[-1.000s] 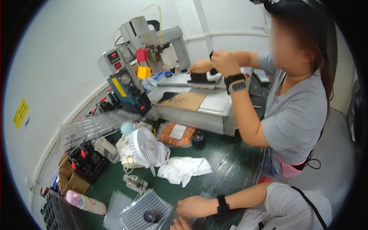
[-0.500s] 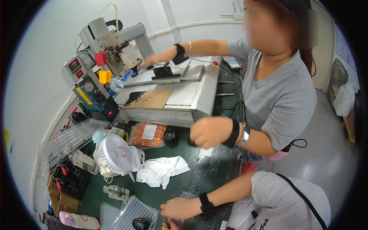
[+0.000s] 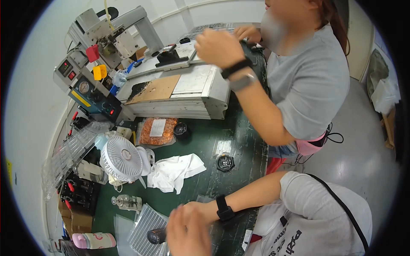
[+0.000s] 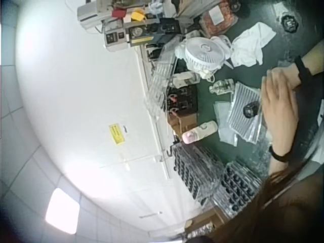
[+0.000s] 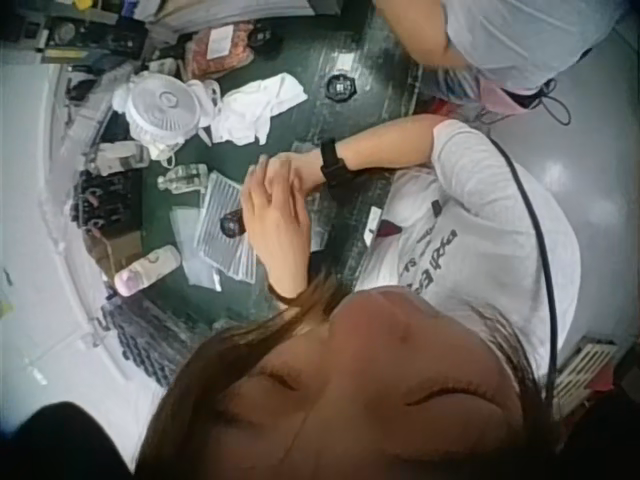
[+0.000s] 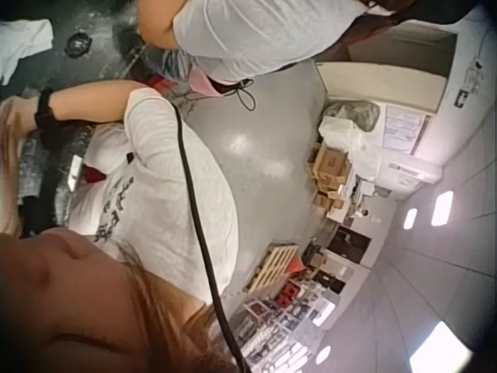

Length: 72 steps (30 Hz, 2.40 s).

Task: Manually assembling small electronic components and placing them into a storage tray.

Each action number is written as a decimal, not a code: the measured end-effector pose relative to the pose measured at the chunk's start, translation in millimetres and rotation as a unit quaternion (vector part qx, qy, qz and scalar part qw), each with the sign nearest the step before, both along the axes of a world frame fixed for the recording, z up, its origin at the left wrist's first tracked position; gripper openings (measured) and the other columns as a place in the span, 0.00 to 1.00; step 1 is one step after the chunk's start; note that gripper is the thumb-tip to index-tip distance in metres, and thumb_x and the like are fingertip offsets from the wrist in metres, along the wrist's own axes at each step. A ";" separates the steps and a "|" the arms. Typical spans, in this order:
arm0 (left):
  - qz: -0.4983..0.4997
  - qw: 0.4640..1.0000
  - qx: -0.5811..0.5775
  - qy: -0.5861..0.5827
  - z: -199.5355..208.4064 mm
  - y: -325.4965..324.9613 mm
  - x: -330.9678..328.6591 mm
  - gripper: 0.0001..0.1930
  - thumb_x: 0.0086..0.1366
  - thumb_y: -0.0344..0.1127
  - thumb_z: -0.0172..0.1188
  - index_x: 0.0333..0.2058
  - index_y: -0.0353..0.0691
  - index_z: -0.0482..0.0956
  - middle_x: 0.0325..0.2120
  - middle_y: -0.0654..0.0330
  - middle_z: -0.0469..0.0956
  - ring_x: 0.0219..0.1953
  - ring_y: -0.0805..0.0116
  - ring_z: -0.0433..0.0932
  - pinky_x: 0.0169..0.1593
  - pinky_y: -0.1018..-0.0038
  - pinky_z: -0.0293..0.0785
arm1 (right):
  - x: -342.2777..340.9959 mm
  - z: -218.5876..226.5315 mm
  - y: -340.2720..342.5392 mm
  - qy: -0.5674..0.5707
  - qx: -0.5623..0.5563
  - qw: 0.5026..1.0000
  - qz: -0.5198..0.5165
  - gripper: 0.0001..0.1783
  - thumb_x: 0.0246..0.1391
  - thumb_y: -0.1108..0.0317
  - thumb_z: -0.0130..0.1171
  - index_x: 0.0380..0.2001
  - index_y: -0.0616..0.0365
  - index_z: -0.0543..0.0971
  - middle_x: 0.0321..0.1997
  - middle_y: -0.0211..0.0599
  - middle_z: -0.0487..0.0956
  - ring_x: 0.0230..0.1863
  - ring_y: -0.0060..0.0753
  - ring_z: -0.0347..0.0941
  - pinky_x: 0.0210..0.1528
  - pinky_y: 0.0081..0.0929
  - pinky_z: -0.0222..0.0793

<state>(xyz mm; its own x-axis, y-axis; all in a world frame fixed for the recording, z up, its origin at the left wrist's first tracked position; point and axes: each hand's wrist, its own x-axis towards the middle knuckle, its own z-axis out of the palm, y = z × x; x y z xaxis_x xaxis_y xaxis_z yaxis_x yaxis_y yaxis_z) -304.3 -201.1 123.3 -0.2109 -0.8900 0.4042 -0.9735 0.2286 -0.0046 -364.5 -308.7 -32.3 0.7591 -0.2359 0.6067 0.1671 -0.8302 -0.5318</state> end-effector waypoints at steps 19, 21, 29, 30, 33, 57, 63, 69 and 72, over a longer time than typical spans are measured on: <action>-0.143 0.936 0.289 0.142 -74.8 -130.6 -27.5 0.11 0.54 0.33 0.61 0.36 0.37 0.82 0.32 0.51 0.80 0.32 0.54 0.79 0.38 0.65 0.75 | 21.4 -64.1 -20.5 -0.025 0.109 0.993 -0.048 0.09 0.48 0.66 0.56 0.32 0.58 0.76 0.38 0.42 0.77 0.36 0.45 0.75 0.38 0.36 0.73; -0.136 0.936 0.285 0.156 -84.6 -130.9 -20.4 0.12 0.53 0.33 0.64 0.36 0.37 0.82 0.30 0.52 0.79 0.29 0.56 0.79 0.36 0.66 0.75 | 28.4 -72.8 -18.7 -0.027 0.134 0.990 -0.038 0.09 0.47 0.66 0.57 0.32 0.58 0.77 0.38 0.42 0.77 0.37 0.45 0.75 0.38 0.36 0.73; -0.064 0.967 0.193 0.154 -98.3 -119.8 -18.2 0.13 0.51 0.32 0.67 0.37 0.39 0.80 0.26 0.52 0.76 0.26 0.57 0.77 0.33 0.67 0.74 | 41.4 -114.4 -4.6 -0.038 0.206 0.978 -0.001 0.09 0.46 0.65 0.58 0.31 0.58 0.77 0.36 0.42 0.77 0.38 0.46 0.75 0.39 0.36 0.72; -0.065 0.967 0.192 0.152 -98.7 -119.6 -17.8 0.13 0.51 0.32 0.67 0.37 0.39 0.80 0.26 0.52 0.76 0.26 0.57 0.77 0.33 0.67 0.74 | 44.5 -117.3 -7.4 -0.039 0.215 0.976 0.000 0.09 0.46 0.65 0.58 0.31 0.58 0.77 0.36 0.42 0.78 0.38 0.46 0.75 0.39 0.36 0.72; -0.103 0.976 0.149 0.120 -101.2 -118.4 -13.4 0.10 0.53 0.31 0.66 0.34 0.38 0.79 0.26 0.51 0.76 0.28 0.55 0.78 0.35 0.66 0.74 | 55.5 -126.9 -5.9 -0.043 0.236 0.971 0.010 0.09 0.45 0.65 0.58 0.30 0.58 0.77 0.36 0.43 0.78 0.38 0.46 0.75 0.40 0.36 0.72; 0.173 0.609 0.013 0.774 -113.1 28.1 70.2 0.08 0.68 0.32 0.54 0.44 0.41 0.71 0.35 0.63 0.75 0.30 0.80 0.74 0.15 0.89 0.60 | 5.0 45.2 2.1 0.193 0.012 0.979 -0.057 0.04 0.46 0.71 0.58 0.26 0.59 0.76 0.33 0.42 0.74 0.34 0.45 0.75 0.36 0.34 0.73; 0.148 0.501 0.040 0.852 -122.7 36.9 88.7 0.10 0.69 0.36 0.53 0.45 0.39 0.68 0.30 0.51 0.81 0.11 0.77 0.69 0.11 0.85 0.59 | 14.3 70.1 2.2 0.085 0.328 0.939 -0.052 0.04 0.51 0.75 0.62 0.31 0.61 0.77 0.34 0.34 0.76 0.34 0.26 0.75 0.39 0.20 0.71; 0.139 0.499 0.099 0.850 -115.4 39.2 91.3 0.13 0.69 0.35 0.52 0.47 0.35 0.68 0.28 0.54 0.81 0.11 0.78 0.70 0.10 0.85 0.59 | 8.3 73.2 11.0 0.140 0.556 0.818 0.045 0.05 0.57 0.75 0.58 0.35 0.66 0.76 0.39 0.30 0.75 0.42 0.21 0.74 0.44 0.20 0.71; 0.142 0.502 0.109 0.846 -111.1 36.9 89.5 0.13 0.70 0.35 0.51 0.48 0.34 0.71 0.27 0.56 0.81 0.12 0.78 0.71 0.11 0.85 0.60 | 7.1 70.8 13.4 0.124 0.546 0.826 0.065 0.06 0.57 0.75 0.58 0.36 0.67 0.76 0.42 0.33 0.74 0.44 0.21 0.73 0.47 0.20 0.70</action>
